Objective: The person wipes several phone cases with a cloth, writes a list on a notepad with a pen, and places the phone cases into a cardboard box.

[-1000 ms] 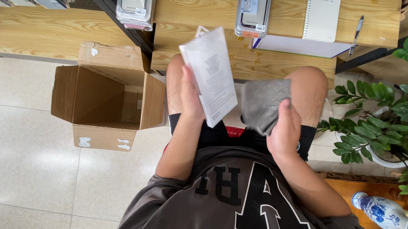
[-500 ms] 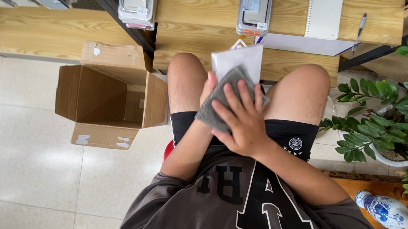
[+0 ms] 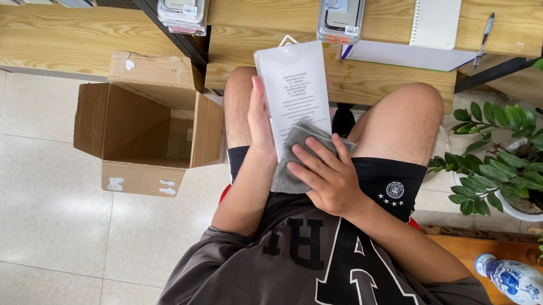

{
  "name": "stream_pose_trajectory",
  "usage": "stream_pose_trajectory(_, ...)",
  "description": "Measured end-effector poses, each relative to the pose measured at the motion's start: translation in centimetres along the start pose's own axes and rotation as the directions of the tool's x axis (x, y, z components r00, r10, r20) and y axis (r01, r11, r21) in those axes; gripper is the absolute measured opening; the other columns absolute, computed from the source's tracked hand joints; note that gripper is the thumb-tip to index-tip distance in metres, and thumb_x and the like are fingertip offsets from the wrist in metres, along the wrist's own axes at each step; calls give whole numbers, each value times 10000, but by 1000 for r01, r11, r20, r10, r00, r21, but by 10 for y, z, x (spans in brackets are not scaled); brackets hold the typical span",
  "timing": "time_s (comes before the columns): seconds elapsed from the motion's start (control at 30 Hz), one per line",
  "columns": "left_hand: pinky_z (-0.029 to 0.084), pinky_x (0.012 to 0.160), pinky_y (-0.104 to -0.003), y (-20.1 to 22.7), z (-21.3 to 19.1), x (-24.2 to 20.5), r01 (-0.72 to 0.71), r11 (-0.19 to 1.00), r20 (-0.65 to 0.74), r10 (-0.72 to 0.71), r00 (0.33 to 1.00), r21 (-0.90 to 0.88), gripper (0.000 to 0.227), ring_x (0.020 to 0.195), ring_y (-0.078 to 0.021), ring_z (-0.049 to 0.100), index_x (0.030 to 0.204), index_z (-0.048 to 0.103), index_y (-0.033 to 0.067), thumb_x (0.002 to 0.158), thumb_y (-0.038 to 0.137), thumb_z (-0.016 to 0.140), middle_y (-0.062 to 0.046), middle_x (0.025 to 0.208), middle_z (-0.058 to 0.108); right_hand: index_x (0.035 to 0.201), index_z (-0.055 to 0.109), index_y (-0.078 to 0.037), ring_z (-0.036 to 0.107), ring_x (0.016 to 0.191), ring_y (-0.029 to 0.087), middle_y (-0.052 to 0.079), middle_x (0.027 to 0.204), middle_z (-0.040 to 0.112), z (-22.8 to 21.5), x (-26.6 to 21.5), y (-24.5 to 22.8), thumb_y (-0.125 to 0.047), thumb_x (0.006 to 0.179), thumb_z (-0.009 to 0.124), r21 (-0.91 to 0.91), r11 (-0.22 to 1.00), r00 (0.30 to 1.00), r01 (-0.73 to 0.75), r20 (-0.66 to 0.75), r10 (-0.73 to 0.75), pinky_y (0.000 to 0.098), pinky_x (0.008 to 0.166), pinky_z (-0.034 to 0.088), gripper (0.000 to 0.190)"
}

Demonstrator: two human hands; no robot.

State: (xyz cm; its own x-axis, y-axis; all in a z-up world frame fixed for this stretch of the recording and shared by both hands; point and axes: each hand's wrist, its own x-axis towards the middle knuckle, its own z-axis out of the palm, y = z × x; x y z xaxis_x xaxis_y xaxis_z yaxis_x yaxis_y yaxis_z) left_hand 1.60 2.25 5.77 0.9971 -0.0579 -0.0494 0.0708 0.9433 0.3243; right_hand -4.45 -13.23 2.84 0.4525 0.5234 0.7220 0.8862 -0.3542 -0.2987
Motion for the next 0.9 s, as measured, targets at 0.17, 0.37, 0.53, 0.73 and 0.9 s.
stream_pose_trajectory(0.17,540,939,-530,5,1,1,59,997,-12,-59,998,-44,829,996,-414,656,1410,580,95,968,778,418,-210,1349,614,1262,737,-83,508,1397,383,188,1423,625,2,-18,14,-150,978,557,74,994,995,-75,-54,79,612,1203,267,343)
stream_pose_trajectory(0.37,271,1199,-620,-5,18,-7,-27,1000,-117,25,993,-9,896,1423,-467,382,1565,393,38,999,734,397,-271,1539,419,1393,593,-36,450,1414,383,219,1514,512,-6,-50,28,30,984,511,352,838,897,-417,8,443,586,1180,341,423)
stream_pose_trajectory(0.53,212,1274,-554,-6,5,2,-331,844,90,324,942,423,832,1508,-358,280,1644,122,59,1036,496,485,-247,1643,260,1349,572,44,634,1194,286,206,1234,673,20,-93,50,-97,1052,540,795,117,351,-595,127,928,522,1066,511,330)
stream_pose_trajectory(0.73,431,1078,-482,-13,-7,-4,-418,323,249,453,856,849,1192,1410,-302,431,1627,252,153,704,506,917,-133,1576,415,1305,650,-19,683,1105,220,163,1171,719,14,-71,40,-151,1046,586,837,-33,205,-546,171,964,423,1002,564,298)
stream_pose_trajectory(0.9,438,1021,-449,-25,1,-4,-308,355,110,480,870,883,1232,1333,-309,421,1611,278,150,631,411,976,-118,1483,357,1353,661,-30,602,1228,222,177,1280,701,6,-54,24,-115,1027,600,579,274,475,-768,227,850,466,1075,482,342)
